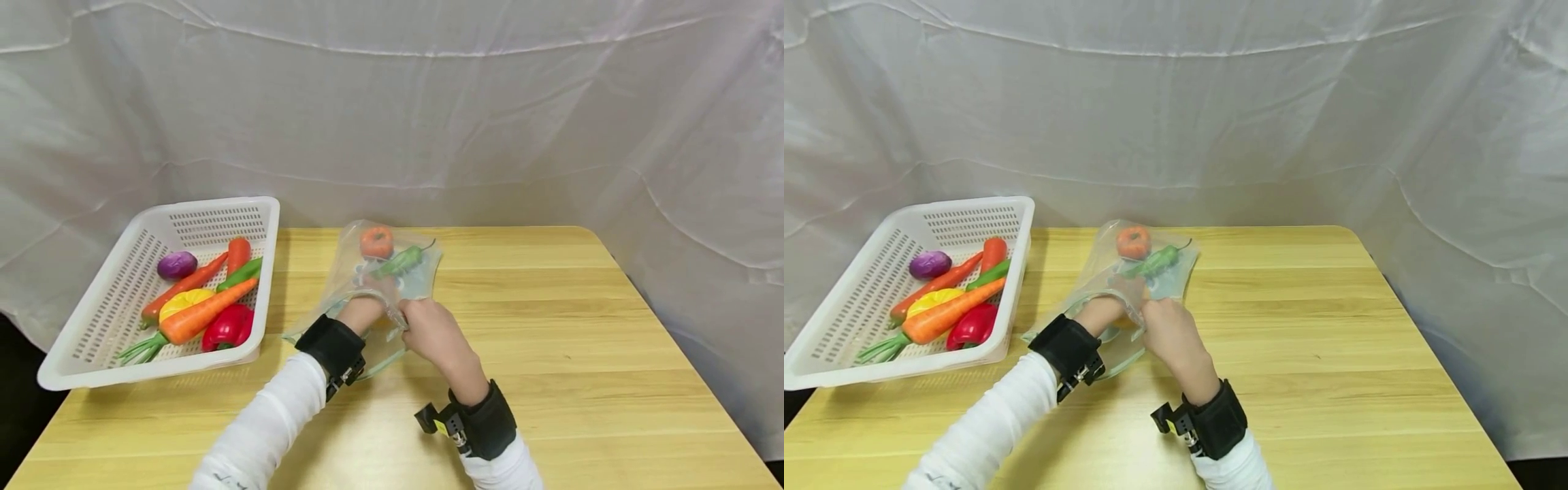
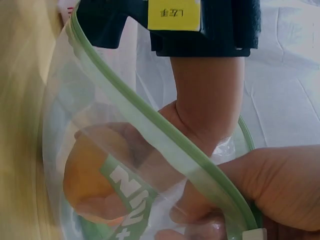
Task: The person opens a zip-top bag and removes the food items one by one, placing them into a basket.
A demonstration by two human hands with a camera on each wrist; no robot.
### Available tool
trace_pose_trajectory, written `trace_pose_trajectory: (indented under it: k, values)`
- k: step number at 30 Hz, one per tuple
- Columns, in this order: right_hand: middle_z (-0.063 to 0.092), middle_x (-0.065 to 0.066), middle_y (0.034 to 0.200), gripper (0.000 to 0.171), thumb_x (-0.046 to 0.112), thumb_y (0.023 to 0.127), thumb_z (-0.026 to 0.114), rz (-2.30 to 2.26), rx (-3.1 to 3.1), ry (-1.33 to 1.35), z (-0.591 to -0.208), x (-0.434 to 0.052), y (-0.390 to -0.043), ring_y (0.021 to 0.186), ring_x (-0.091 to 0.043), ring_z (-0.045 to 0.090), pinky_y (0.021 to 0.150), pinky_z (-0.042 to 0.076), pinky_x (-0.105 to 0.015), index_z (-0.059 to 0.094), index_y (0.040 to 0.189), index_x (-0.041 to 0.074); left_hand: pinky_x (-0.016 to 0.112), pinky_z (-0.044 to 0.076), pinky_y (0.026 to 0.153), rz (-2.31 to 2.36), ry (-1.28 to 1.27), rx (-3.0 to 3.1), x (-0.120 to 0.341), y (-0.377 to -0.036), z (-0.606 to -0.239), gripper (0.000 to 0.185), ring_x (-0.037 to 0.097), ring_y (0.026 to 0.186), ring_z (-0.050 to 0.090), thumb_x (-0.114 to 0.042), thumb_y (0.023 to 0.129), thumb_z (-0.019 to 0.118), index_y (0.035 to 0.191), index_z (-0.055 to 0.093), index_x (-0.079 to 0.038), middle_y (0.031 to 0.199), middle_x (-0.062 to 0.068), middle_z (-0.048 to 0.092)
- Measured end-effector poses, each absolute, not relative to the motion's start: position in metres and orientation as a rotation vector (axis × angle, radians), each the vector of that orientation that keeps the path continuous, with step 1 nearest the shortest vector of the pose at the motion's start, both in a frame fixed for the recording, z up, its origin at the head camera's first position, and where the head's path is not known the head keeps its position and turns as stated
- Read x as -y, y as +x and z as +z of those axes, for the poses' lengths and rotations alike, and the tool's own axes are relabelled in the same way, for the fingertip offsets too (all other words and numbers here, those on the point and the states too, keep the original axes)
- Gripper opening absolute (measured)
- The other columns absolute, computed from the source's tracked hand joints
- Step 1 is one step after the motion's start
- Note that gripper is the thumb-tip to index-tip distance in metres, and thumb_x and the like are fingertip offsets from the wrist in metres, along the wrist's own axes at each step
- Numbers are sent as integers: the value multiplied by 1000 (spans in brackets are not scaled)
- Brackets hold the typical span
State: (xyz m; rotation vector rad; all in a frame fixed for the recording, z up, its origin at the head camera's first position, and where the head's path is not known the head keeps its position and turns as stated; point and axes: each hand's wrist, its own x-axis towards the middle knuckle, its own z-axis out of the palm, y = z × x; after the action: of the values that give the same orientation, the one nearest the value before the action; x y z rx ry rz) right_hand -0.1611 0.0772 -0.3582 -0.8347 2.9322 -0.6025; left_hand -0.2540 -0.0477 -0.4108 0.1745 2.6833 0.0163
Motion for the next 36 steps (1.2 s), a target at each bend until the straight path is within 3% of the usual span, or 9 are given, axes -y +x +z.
trace_pose_trajectory:
  k: [3,11,15,18,20,25,28,31,36]
  values:
    - [45,-1,60,20,-9,70,62,-638,-2959,-778,-358,-80,-164,56,-14,40,49,32,-23,51,67,7,47,37,106,-85,179,-2627,38,-243,-394,68,31,130,41,-47,84,54,136,43,-5,144,9,42]
    - [26,2,58,33,-8,71,62,-683,-2982,-691,-359,-88,-170,53,-14,29,50,23,-22,36,62,12,44,50,83,103,-87,-2600,19,-209,-366,60,29,105,53,-33,90,54,142,34,-9,150,21,25]
    - [23,3,57,33,-8,70,62,-697,-2980,-681,-358,-90,-171,53,-13,28,50,22,-22,36,62,12,38,50,69,51,-33,-2592,19,-199,-360,34,19,80,53,-32,88,58,117,58,-15,125,9,54]
    - [24,3,56,29,-8,71,62,-711,-2974,-672,-358,-91,-171,53,-13,28,50,22,-22,40,62,10,35,46,62,48,41,-2603,23,-188,-354,16,18,73,52,-30,87,59,92,67,-17,104,6,61]
    - [26,3,56,26,-7,71,63,-717,-2969,-663,-358,-91,-171,52,-13,29,49,23,-21,44,63,9,34,43,62,37,104,-2607,26,-180,-348,16,20,81,55,-28,88,58,92,68,-17,108,8,61]
    - [28,3,55,24,-7,71,63,-725,-2962,-660,-359,-92,-172,52,-13,29,48,23,-21,46,63,8,36,39,68,56,237,-2620,35,-156,-328,44,32,106,53,-23,87,55,130,51,-13,128,17,52]
    - [27,3,54,25,-7,71,63,-730,-2960,-659,-359,-92,-172,51,-13,30,48,23,-21,44,62,8,36,41,63,139,258,-2630,42,-143,-318,62,35,92,56,-24,84,60,141,37,-14,132,24,44]
    - [26,3,55,27,-7,71,62,-729,-2958,-658,-359,-93,-172,52,-12,29,48,22,-21,43,62,9,33,40,57,225,302,-2656,51,-130,-310,67,30,73,52,-24,79,66,138,37,-15,127,27,42]
    - [26,3,55,25,-7,70,61,-732,-2961,-660,-359,-93,-172,52,-12,29,49,23,-21,44,62,9,31,40,55,344,384,-2702,67,-111,-298,67,27,73,50,-19,75,69,136,40,-16,119,25,46]
